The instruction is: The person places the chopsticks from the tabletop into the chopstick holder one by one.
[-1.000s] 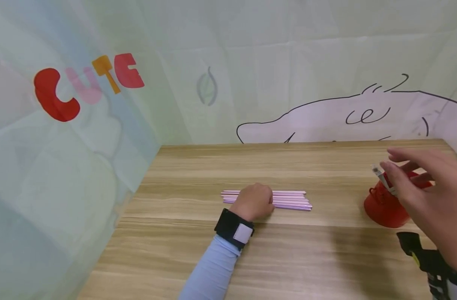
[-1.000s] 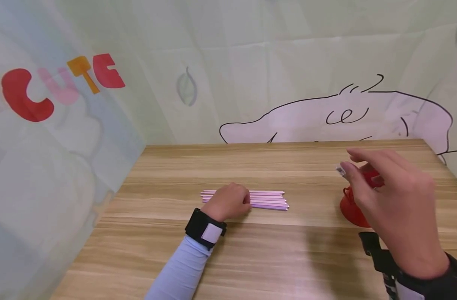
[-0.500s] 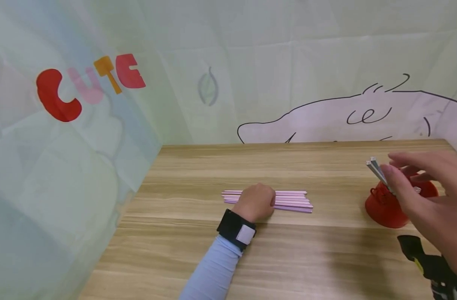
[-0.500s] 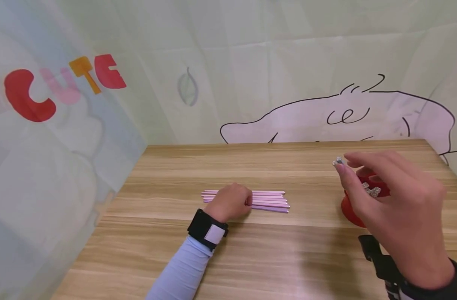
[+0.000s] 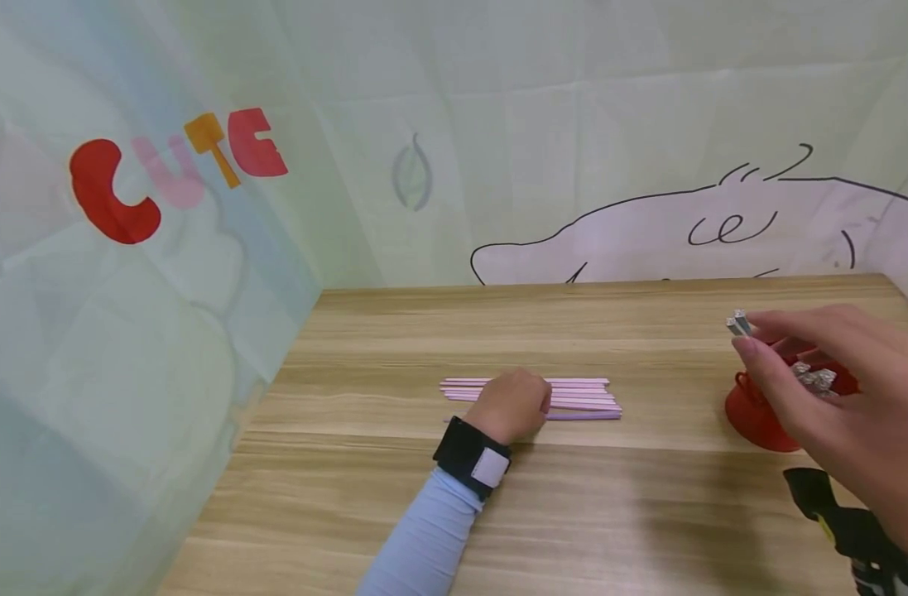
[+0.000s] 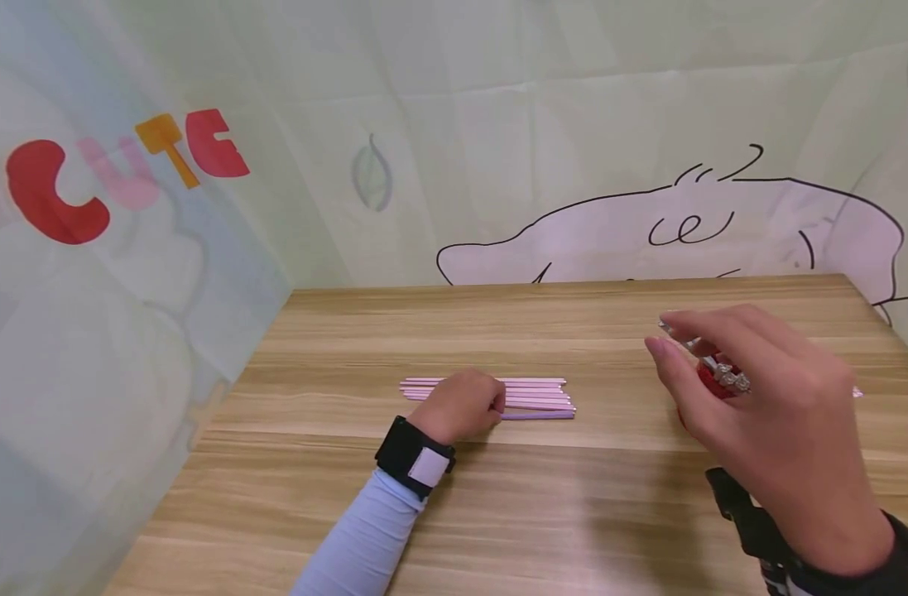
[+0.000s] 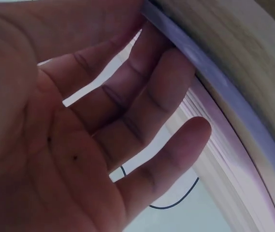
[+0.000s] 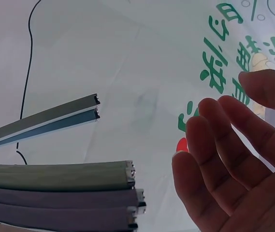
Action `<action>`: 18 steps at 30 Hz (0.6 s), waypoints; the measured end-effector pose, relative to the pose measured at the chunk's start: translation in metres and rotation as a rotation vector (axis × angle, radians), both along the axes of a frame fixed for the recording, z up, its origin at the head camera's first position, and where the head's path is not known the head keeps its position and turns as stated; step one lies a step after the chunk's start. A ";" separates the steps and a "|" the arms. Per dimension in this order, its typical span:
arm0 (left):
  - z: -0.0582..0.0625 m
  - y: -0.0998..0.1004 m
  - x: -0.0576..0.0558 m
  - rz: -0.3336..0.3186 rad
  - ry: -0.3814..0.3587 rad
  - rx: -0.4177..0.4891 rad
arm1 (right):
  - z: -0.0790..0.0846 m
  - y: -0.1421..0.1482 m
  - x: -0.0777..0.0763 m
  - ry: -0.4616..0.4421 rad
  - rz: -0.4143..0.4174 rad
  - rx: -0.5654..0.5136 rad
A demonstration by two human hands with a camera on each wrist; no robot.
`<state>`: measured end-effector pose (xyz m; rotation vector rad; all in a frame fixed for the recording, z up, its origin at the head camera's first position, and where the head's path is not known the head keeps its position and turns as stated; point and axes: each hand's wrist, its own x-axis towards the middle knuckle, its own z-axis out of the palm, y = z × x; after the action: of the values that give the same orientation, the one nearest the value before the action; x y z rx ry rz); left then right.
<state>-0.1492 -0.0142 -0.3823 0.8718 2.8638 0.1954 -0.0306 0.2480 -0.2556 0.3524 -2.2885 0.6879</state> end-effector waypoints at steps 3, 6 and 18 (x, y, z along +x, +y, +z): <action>0.001 0.000 0.001 0.002 -0.008 0.012 | 0.000 0.000 0.000 0.017 0.025 0.001; 0.003 0.001 0.002 -0.009 -0.022 0.036 | -0.003 0.001 0.000 0.043 0.072 -0.019; 0.036 0.009 0.017 -0.126 0.050 0.209 | -0.001 -0.009 0.003 0.023 0.130 0.054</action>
<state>-0.1322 -0.0047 -0.3468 1.1058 2.8580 0.4721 -0.0272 0.2388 -0.2570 0.5363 -2.2801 0.6840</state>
